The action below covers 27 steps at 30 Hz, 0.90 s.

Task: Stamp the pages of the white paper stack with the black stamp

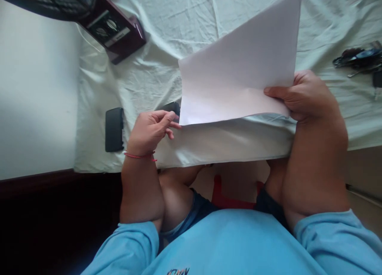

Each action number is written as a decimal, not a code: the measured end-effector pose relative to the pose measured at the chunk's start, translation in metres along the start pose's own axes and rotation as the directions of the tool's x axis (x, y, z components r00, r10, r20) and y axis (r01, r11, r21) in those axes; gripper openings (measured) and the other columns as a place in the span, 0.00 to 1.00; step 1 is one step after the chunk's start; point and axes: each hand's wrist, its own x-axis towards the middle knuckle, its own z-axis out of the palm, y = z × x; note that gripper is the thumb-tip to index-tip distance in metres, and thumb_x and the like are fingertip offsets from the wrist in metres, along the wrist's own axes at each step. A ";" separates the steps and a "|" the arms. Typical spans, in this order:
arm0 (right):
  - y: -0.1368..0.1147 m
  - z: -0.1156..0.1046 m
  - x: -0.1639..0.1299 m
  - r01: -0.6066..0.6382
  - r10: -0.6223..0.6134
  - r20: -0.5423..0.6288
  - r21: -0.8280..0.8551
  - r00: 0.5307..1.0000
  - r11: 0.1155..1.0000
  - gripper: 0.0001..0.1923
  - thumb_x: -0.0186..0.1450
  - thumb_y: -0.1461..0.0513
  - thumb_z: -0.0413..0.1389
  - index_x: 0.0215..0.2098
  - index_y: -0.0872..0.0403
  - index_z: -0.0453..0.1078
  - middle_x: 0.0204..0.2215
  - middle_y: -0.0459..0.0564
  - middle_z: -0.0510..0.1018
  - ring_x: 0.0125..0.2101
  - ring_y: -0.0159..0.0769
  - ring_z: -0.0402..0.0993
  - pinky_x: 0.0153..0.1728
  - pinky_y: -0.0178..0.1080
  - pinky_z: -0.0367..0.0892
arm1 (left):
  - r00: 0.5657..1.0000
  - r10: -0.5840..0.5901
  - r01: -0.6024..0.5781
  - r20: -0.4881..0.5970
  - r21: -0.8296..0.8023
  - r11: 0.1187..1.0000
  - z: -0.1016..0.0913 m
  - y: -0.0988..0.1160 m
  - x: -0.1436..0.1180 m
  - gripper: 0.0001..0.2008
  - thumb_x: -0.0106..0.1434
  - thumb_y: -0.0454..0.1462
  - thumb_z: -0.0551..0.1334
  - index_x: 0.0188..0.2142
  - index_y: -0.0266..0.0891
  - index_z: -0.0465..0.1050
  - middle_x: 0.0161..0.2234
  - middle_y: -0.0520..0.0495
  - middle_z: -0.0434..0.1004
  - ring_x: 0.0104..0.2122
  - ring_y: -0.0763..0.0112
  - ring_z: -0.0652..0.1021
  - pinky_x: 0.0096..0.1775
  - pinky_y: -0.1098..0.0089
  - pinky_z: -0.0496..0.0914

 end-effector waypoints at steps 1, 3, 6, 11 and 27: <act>-0.001 0.000 0.000 -0.008 0.008 -0.008 -0.015 1.000 1.000 0.08 0.55 0.74 0.71 0.31 0.58 0.83 0.33 0.52 0.85 0.27 0.29 0.76 0.22 0.29 0.69 | 0.997 0.027 -0.028 -0.070 -0.001 1.000 0.000 -0.001 0.000 0.15 0.72 0.43 0.67 0.31 0.38 0.82 0.25 0.48 0.85 0.14 0.77 0.73 0.19 0.74 0.65; -0.002 -0.001 -0.001 -0.016 0.015 -0.022 -0.036 1.000 0.999 0.07 0.56 0.73 0.71 0.30 0.58 0.82 0.32 0.51 0.84 0.25 0.28 0.74 0.20 0.29 0.65 | 0.963 0.113 -0.110 -0.246 0.026 0.994 -0.001 -0.005 0.002 0.14 0.73 0.42 0.66 0.32 0.39 0.81 0.22 0.51 0.81 0.14 0.78 0.68 0.18 0.74 0.62; 0.000 -0.001 0.000 0.014 -0.015 -0.029 -0.013 0.999 1.000 0.08 0.55 0.73 0.71 0.31 0.57 0.82 0.33 0.51 0.85 0.26 0.27 0.75 0.21 0.29 0.66 | 0.842 0.277 -0.250 -0.462 0.120 0.961 -0.001 -0.016 0.012 0.12 0.74 0.40 0.65 0.32 0.41 0.80 0.23 0.53 0.80 0.21 0.75 0.75 0.27 0.74 0.70; 0.001 0.003 -0.001 0.052 -0.051 -0.039 0.025 0.998 0.998 0.10 0.55 0.74 0.70 0.32 0.57 0.83 0.37 0.51 0.86 0.29 0.27 0.77 0.27 0.31 0.71 | 0.805 0.472 -0.363 -0.360 0.332 0.871 0.000 -0.033 0.026 0.08 0.75 0.42 0.66 0.45 0.44 0.85 0.52 0.44 0.88 0.57 0.58 0.83 0.65 0.58 0.74; -0.004 -0.003 -0.003 0.004 -0.019 -0.110 -0.130 0.994 0.991 0.08 0.55 0.71 0.73 0.30 0.58 0.80 0.29 0.50 0.80 0.25 0.28 0.70 0.22 0.33 0.60 | 0.946 0.320 -0.294 -0.057 0.264 0.918 -0.003 -0.017 0.014 0.14 0.73 0.42 0.65 0.54 0.46 0.85 0.60 0.47 0.86 0.65 0.56 0.79 0.72 0.54 0.67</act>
